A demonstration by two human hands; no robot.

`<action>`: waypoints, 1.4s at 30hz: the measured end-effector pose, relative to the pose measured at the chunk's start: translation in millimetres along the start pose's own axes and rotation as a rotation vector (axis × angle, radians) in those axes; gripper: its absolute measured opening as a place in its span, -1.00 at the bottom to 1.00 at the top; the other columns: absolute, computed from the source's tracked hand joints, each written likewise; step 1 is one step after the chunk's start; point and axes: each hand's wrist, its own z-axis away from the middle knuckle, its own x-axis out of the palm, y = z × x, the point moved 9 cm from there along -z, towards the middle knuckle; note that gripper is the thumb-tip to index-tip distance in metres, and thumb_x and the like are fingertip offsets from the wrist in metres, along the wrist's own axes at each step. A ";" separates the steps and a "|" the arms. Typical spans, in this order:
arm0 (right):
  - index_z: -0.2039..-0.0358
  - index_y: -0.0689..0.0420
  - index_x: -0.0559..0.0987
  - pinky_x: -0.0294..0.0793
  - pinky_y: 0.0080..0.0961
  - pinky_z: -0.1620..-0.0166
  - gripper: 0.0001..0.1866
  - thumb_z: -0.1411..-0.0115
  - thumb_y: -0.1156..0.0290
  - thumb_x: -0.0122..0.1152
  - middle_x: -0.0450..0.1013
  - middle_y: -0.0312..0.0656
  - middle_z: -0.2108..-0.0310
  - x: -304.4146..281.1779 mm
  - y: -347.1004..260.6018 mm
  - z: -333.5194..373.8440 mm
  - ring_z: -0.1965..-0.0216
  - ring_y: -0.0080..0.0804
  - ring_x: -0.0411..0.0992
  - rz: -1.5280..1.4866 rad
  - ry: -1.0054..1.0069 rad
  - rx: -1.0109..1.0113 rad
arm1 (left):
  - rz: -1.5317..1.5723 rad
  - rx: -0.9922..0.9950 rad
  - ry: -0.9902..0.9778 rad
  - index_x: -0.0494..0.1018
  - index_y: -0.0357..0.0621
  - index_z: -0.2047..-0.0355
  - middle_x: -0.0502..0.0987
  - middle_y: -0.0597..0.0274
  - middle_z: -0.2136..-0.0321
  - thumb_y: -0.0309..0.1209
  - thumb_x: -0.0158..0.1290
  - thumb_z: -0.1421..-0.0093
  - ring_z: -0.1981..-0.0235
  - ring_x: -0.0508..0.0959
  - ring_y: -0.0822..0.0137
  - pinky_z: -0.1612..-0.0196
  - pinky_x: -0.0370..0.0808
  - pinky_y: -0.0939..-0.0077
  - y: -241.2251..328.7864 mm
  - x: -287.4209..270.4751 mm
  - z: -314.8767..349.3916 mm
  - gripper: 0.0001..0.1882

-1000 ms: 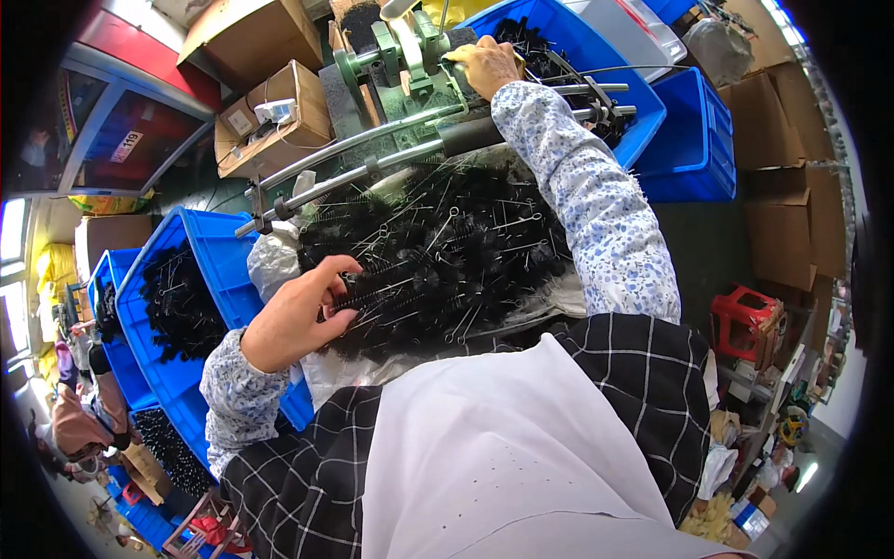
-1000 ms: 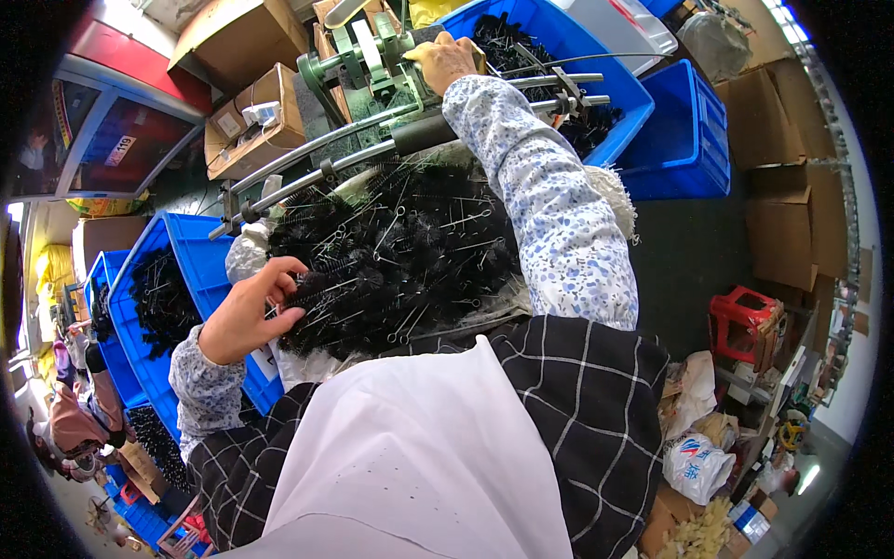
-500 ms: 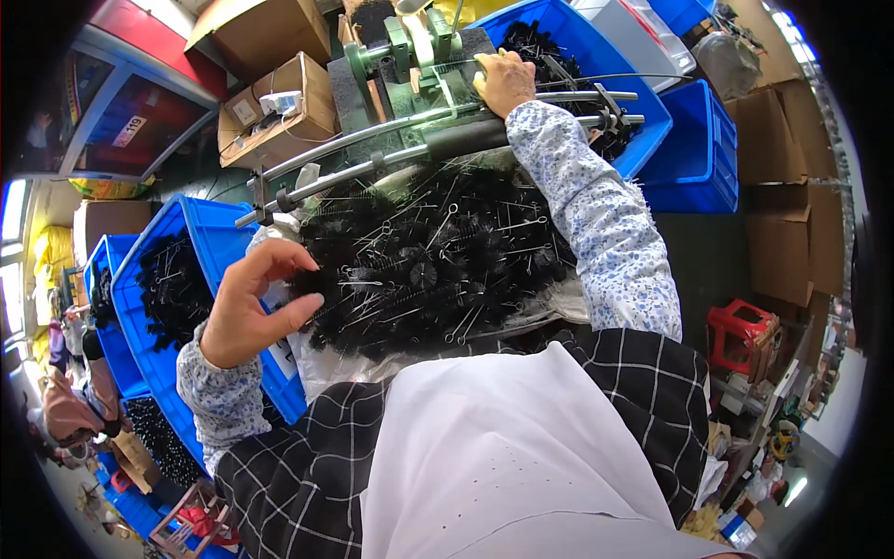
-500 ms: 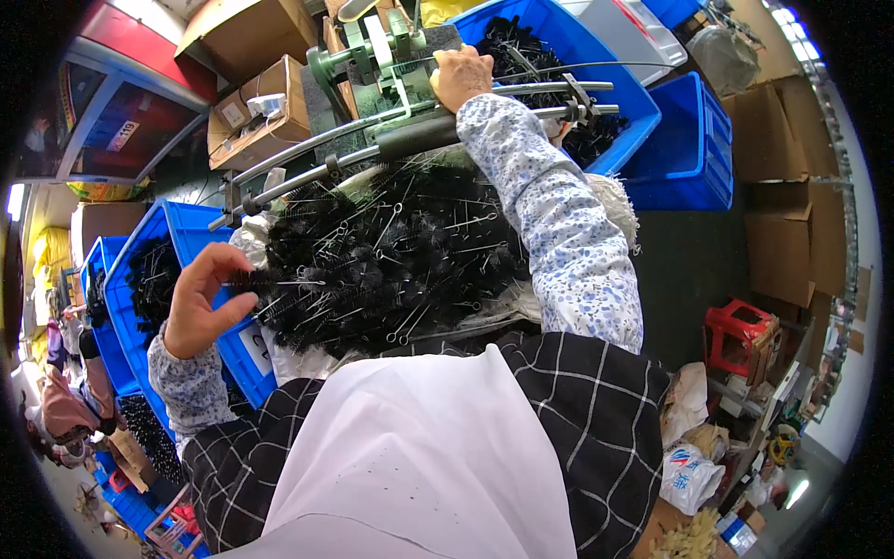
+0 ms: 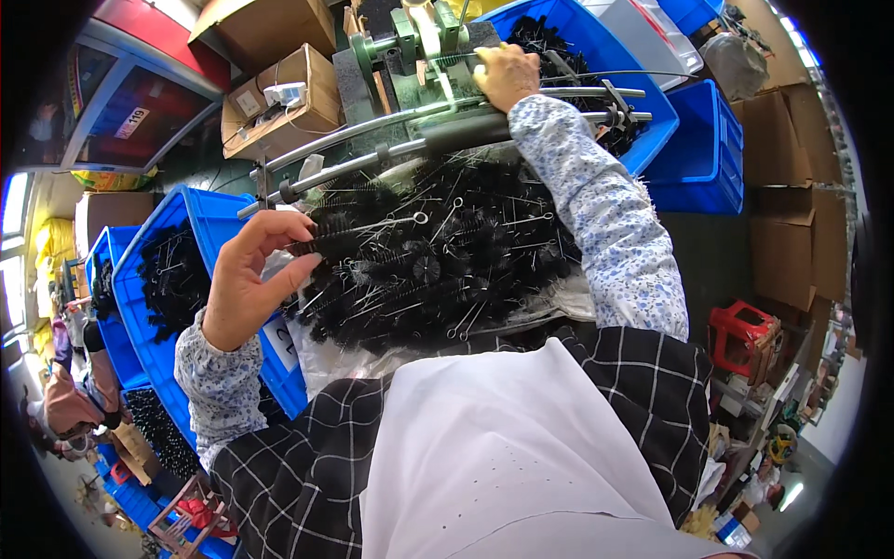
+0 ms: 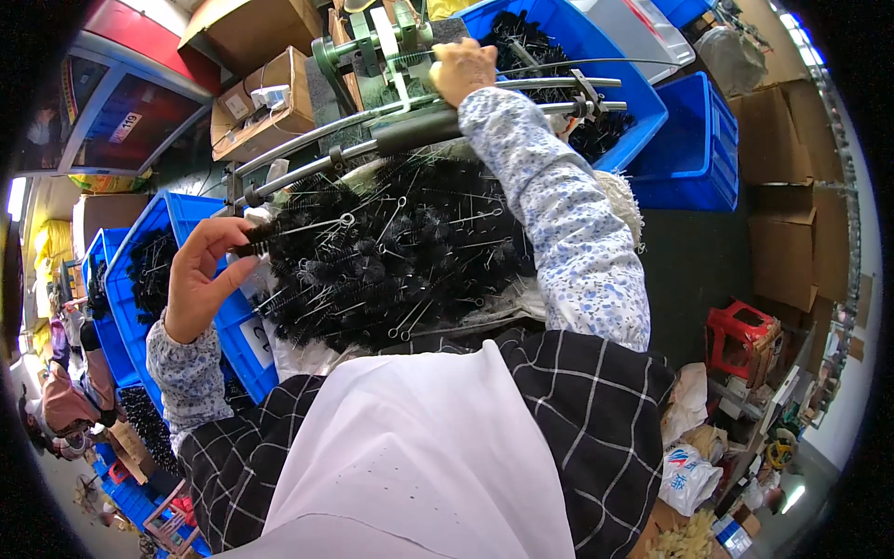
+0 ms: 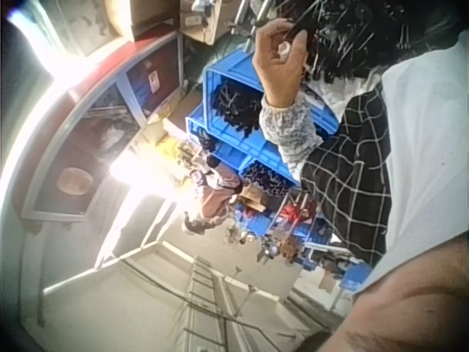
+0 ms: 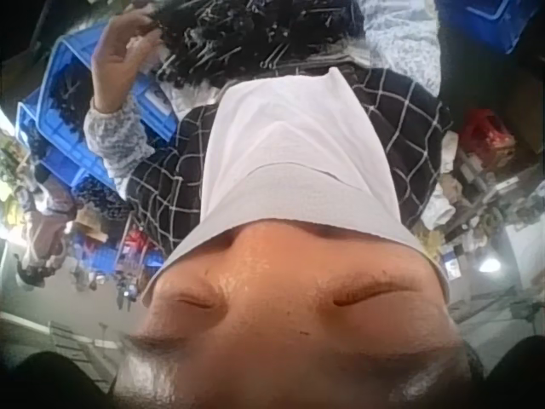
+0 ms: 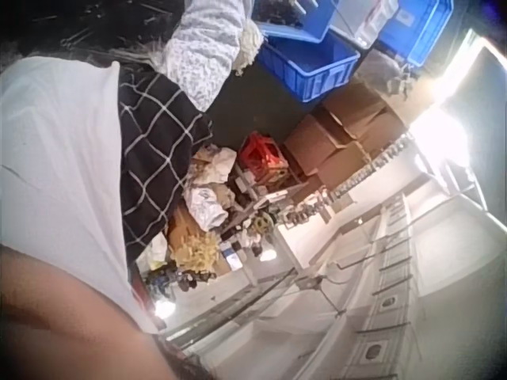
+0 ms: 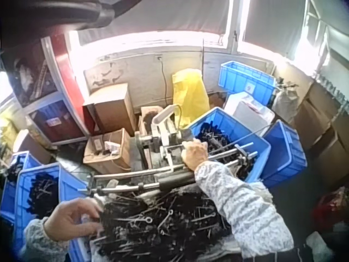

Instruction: The person uses a green manual machine to process black hair accessories. They repeatedly pick up individual items from a pile on their lap, insert them into the machine's mechanism, and operate a lever to secure the components. The finished items are placed into a blue bin to the right.

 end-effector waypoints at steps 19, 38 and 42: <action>0.05 0.13 0.40 0.41 -0.45 0.18 -0.61 -0.18 0.20 0.01 0.46 -0.10 0.30 -90.2 -55.3 20.4 0.33 -0.29 0.44 -0.616 -0.432 -0.103 | -0.102 0.061 0.029 0.32 -0.24 0.33 0.40 0.30 0.30 -0.67 0.09 0.01 0.22 0.41 0.54 0.10 0.35 0.61 -14.4 39.7 -60.4 -0.76; 0.22 -0.18 0.57 0.27 -0.33 0.14 -0.73 -0.06 0.42 0.05 0.52 -0.34 0.40 -14.0 6.6 -3.5 0.26 -0.42 0.40 -0.035 -0.050 -0.055 | -0.599 -0.082 -0.415 0.38 -0.17 0.23 0.41 0.14 0.38 -0.48 0.08 0.01 0.47 0.46 0.29 0.34 0.43 0.46 -53.9 68.0 3.9 -0.72; 0.22 -0.21 0.58 0.25 -0.32 0.14 -0.73 -0.07 0.39 0.06 0.50 -0.29 0.42 1.1 15.7 -4.6 0.26 -0.38 0.39 -0.041 -0.044 -0.041 | -0.526 -0.084 -0.363 0.39 -0.19 0.29 0.40 0.18 0.45 -0.54 0.05 0.04 0.52 0.44 0.34 0.39 0.41 0.50 -35.6 61.6 -3.0 -0.75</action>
